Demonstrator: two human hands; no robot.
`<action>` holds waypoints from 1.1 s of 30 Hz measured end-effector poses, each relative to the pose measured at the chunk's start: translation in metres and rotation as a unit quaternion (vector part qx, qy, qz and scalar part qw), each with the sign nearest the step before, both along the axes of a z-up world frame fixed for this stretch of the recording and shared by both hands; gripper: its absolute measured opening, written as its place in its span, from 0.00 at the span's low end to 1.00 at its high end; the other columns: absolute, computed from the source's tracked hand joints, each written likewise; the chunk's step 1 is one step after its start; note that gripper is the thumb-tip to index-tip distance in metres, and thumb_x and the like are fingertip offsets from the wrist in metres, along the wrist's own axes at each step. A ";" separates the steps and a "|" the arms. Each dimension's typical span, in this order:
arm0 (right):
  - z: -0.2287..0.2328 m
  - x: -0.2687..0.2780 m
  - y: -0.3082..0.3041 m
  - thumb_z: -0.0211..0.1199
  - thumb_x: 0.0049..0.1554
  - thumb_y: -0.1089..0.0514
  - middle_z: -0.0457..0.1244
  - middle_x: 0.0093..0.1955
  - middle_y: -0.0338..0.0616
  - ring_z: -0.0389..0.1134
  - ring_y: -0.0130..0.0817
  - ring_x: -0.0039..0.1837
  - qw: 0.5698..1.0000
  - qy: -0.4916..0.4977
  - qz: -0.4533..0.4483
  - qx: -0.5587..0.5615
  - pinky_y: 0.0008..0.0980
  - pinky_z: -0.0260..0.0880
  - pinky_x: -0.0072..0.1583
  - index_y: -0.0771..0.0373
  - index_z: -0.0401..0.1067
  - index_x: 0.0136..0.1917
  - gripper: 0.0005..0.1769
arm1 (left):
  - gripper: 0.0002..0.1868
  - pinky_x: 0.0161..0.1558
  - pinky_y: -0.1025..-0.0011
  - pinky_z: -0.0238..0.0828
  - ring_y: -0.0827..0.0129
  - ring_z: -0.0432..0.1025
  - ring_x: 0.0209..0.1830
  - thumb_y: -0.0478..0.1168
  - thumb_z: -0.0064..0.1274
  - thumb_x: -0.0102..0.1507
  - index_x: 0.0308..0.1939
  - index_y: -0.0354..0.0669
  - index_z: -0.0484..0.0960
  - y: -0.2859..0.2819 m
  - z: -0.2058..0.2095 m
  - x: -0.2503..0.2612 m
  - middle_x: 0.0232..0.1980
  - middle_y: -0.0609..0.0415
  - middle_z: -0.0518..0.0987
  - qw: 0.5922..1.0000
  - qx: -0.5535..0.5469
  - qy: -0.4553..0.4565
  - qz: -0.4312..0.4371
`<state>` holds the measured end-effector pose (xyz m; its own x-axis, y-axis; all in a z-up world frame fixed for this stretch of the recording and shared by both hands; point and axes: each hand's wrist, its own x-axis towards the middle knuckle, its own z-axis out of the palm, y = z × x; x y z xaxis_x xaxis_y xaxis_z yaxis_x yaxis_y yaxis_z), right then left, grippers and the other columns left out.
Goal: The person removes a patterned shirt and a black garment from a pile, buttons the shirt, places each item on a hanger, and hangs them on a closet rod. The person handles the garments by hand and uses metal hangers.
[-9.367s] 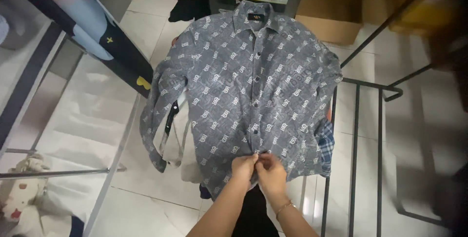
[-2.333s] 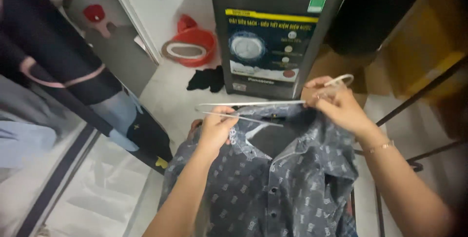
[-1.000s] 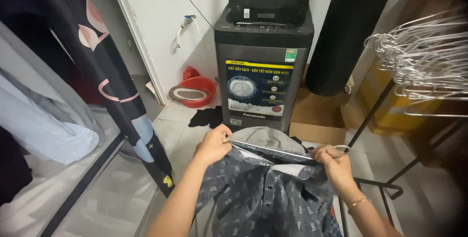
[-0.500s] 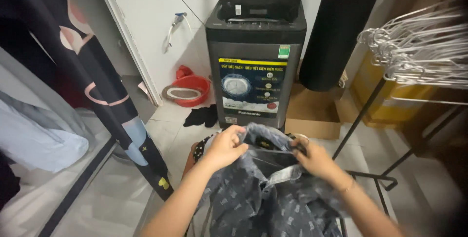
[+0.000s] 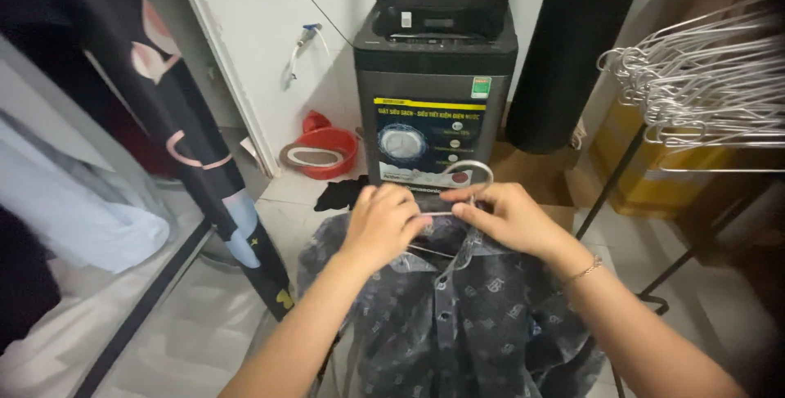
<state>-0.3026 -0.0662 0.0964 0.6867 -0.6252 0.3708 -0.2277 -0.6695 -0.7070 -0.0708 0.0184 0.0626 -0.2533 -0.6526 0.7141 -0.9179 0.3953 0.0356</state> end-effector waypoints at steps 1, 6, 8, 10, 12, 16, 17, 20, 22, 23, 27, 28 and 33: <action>0.007 -0.001 0.004 0.63 0.58 0.52 0.75 0.51 0.42 0.69 0.25 0.49 0.999 -0.023 0.031 -0.010 0.30 0.71 0.53 0.61 0.78 0.61 0.20 | 0.12 0.54 0.58 0.61 0.61 0.71 0.52 0.48 0.61 0.61 0.33 0.44 0.84 0.005 0.007 0.003 0.44 0.57 0.79 1.000 -0.026 -0.010 0.011; 0.033 -0.018 0.006 0.61 0.60 0.51 0.68 0.53 0.38 0.66 0.21 0.53 0.994 0.007 0.073 0.079 0.27 0.66 0.55 0.63 0.72 0.60 0.19 | 0.12 0.51 0.58 0.61 0.60 0.71 0.52 0.46 0.61 0.60 0.29 0.42 0.83 0.054 0.051 0.029 0.43 0.56 0.79 0.994 -0.096 0.023 0.051; 0.040 -0.020 0.009 0.63 0.63 0.51 0.67 0.39 0.43 0.60 0.26 0.45 0.984 0.059 0.082 0.144 0.31 0.63 0.48 0.69 0.81 0.48 0.17 | 0.12 0.51 0.58 0.61 0.59 0.71 0.53 0.46 0.62 0.60 0.29 0.42 0.83 0.082 0.072 0.038 0.44 0.55 0.78 0.989 -0.121 0.020 0.081; 0.046 -0.011 0.020 0.65 0.61 0.53 0.67 0.39 0.42 0.64 0.25 0.45 0.996 -0.006 0.087 0.035 0.29 0.65 0.48 0.68 0.80 0.46 0.14 | 0.12 0.51 0.57 0.61 0.58 0.71 0.54 0.47 0.62 0.59 0.30 0.41 0.84 0.113 0.092 0.042 0.47 0.54 0.79 0.983 -0.141 0.006 0.122; 0.059 -0.007 0.030 0.65 0.60 0.54 0.68 0.42 0.39 0.67 0.24 0.48 0.989 -0.073 0.106 -0.077 0.27 0.68 0.51 0.66 0.79 0.45 0.12 | 0.12 0.52 0.56 0.60 0.57 0.70 0.56 0.47 0.63 0.58 0.29 0.41 0.85 0.148 0.111 0.050 0.50 0.52 0.79 0.973 -0.169 -0.027 0.156; 0.094 0.022 0.032 0.65 0.63 0.54 0.70 0.48 0.40 0.69 0.27 0.53 0.974 -0.165 0.065 -0.141 0.29 0.69 0.56 0.65 0.79 0.47 0.11 | 0.12 0.56 0.54 0.63 0.54 0.70 0.60 0.46 0.62 0.59 0.30 0.41 0.86 0.200 0.135 0.073 0.53 0.51 0.79 0.946 -0.195 -0.083 0.245; 0.098 0.028 0.035 0.66 0.63 0.54 0.69 0.48 0.42 0.68 0.29 0.52 0.978 -0.173 0.027 -0.114 0.31 0.69 0.55 0.65 0.79 0.48 0.11 | 0.12 0.54 0.56 0.64 0.53 0.71 0.57 0.46 0.61 0.61 0.33 0.40 0.86 0.210 0.138 0.082 0.53 0.50 0.80 0.952 -0.174 -0.040 0.250; 0.114 0.049 0.050 0.65 0.63 0.53 0.69 0.60 0.44 0.68 0.31 0.62 0.955 -0.179 0.125 -0.201 0.32 0.69 0.62 0.65 0.80 0.52 0.13 | 0.12 0.47 0.60 0.69 0.52 0.74 0.47 0.46 0.59 0.66 0.38 0.39 0.86 0.226 0.145 0.109 0.50 0.49 0.81 0.950 -0.128 0.081 0.272; 0.131 0.050 0.060 0.62 0.61 0.53 0.67 0.63 0.49 0.65 0.36 0.64 0.936 -0.120 0.261 -0.202 0.38 0.64 0.64 0.70 0.76 0.58 0.19 | 0.13 0.43 0.62 0.71 0.54 0.76 0.38 0.47 0.58 0.66 0.38 0.39 0.85 0.238 0.143 0.114 0.43 0.49 0.81 0.934 -0.097 0.157 0.307; 0.139 0.053 0.065 0.60 0.60 0.53 0.65 0.65 0.52 0.64 0.39 0.66 0.919 -0.089 0.327 -0.203 0.41 0.62 0.65 0.73 0.74 0.61 0.23 | 0.12 0.43 0.63 0.71 0.54 0.76 0.39 0.46 0.58 0.66 0.38 0.39 0.84 0.248 0.144 0.115 0.43 0.49 0.81 0.933 -0.137 0.151 0.297; 0.146 0.092 0.080 0.55 0.62 0.44 0.73 0.55 0.42 0.71 0.29 0.55 0.973 0.000 0.227 0.048 0.31 0.70 0.58 0.65 0.79 0.58 0.24 | 0.09 0.42 0.65 0.71 0.55 0.77 0.42 0.42 0.59 0.65 0.37 0.39 0.82 0.287 0.154 0.120 0.42 0.49 0.80 0.918 -0.224 0.131 0.299; 0.143 0.100 0.082 0.56 0.63 0.45 0.74 0.51 0.44 0.71 0.31 0.52 0.974 0.018 0.220 0.042 0.33 0.71 0.55 0.67 0.81 0.55 0.24 | 0.09 0.43 0.65 0.71 0.55 0.78 0.43 0.41 0.60 0.65 0.37 0.39 0.82 0.295 0.155 0.120 0.42 0.49 0.80 0.912 -0.230 0.133 0.311; 0.116 0.138 0.092 0.60 0.64 0.51 0.66 0.43 0.45 0.64 0.27 0.46 0.942 -0.034 0.311 -0.124 0.34 0.66 0.49 0.66 0.77 0.50 0.16 | 0.07 0.46 0.62 0.72 0.51 0.76 0.46 0.38 0.60 0.67 0.41 0.39 0.80 0.322 0.153 0.132 0.48 0.47 0.79 0.910 -0.238 0.053 0.336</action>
